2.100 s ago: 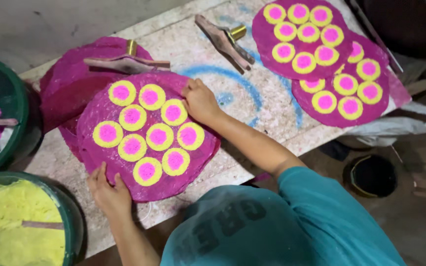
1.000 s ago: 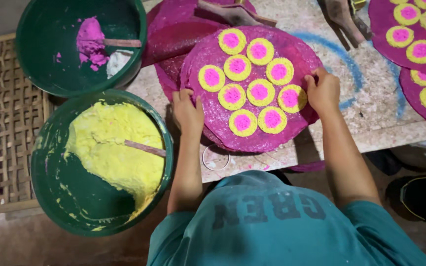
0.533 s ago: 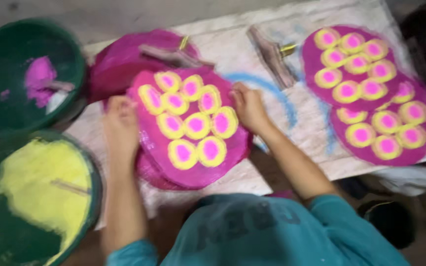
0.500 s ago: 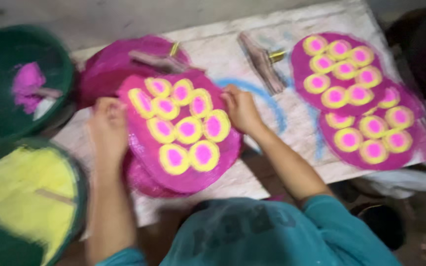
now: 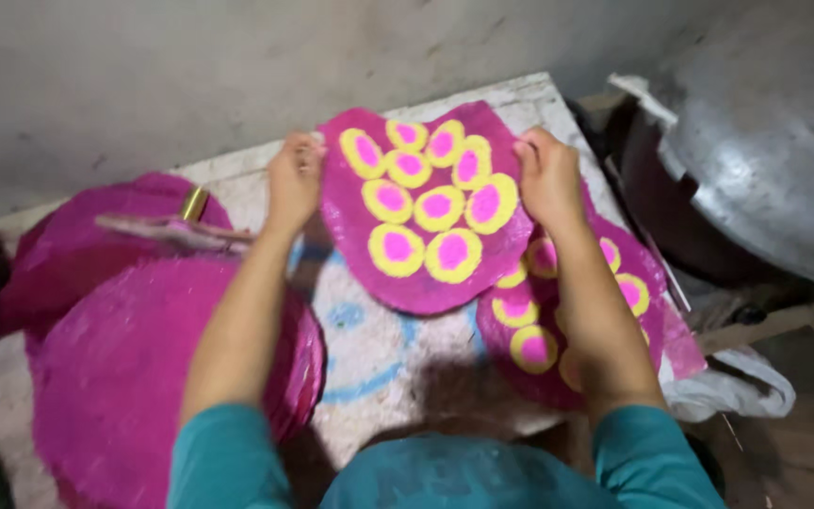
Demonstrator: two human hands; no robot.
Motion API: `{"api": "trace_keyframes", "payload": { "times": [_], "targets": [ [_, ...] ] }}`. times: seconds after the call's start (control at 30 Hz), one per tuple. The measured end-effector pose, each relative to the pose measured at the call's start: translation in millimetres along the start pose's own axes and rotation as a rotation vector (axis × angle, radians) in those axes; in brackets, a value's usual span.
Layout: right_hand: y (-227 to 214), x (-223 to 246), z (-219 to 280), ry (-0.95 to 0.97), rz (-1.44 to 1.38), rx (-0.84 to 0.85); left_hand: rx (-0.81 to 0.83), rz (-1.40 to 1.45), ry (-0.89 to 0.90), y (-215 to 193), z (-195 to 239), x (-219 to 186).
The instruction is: The person scoops yellow dough from a green bucket and presses it into a circular mold, then stamps the mold onto a pink glittery surface to form yellow rings. The person repeats this process to create multiple yellow dough circles arranged on the pink surface.
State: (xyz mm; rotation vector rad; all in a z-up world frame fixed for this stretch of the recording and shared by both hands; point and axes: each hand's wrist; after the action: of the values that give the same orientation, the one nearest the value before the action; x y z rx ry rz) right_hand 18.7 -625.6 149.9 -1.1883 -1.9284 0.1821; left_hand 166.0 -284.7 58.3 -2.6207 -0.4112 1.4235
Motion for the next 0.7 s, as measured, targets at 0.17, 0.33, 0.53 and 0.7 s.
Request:
{"api": "trace_keyframes", "payload": {
  "times": [0.17, 0.33, 0.53, 0.7],
  "targets": [
    [12, -102, -15, 0.122, 0.198, -0.244, -0.033, -0.074, 0.054, 142, -29, 49],
    [33, -162, -16, 0.501, 0.431, -0.201, 0.078, -0.386, -0.205, 202, -34, 70],
    [41, -148, 31, 0.232, 0.382, -0.272, 0.114, -0.437, -0.184, 137, -19, 37],
    [45, -81, 85, 0.261, -0.061, -0.118, -0.007, -0.304, -0.235, -17, 46, 6]
  ]
}}
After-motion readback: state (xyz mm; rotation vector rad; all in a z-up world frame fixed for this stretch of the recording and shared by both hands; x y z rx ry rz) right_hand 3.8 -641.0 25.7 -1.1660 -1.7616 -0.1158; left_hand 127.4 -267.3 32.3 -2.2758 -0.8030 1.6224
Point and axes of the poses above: each hand's wrist, its own z-axis away from the middle knuckle, its own y-axis out of the palm, x = y × z, and after that the axes turned 8 degrees about -x, right-handed
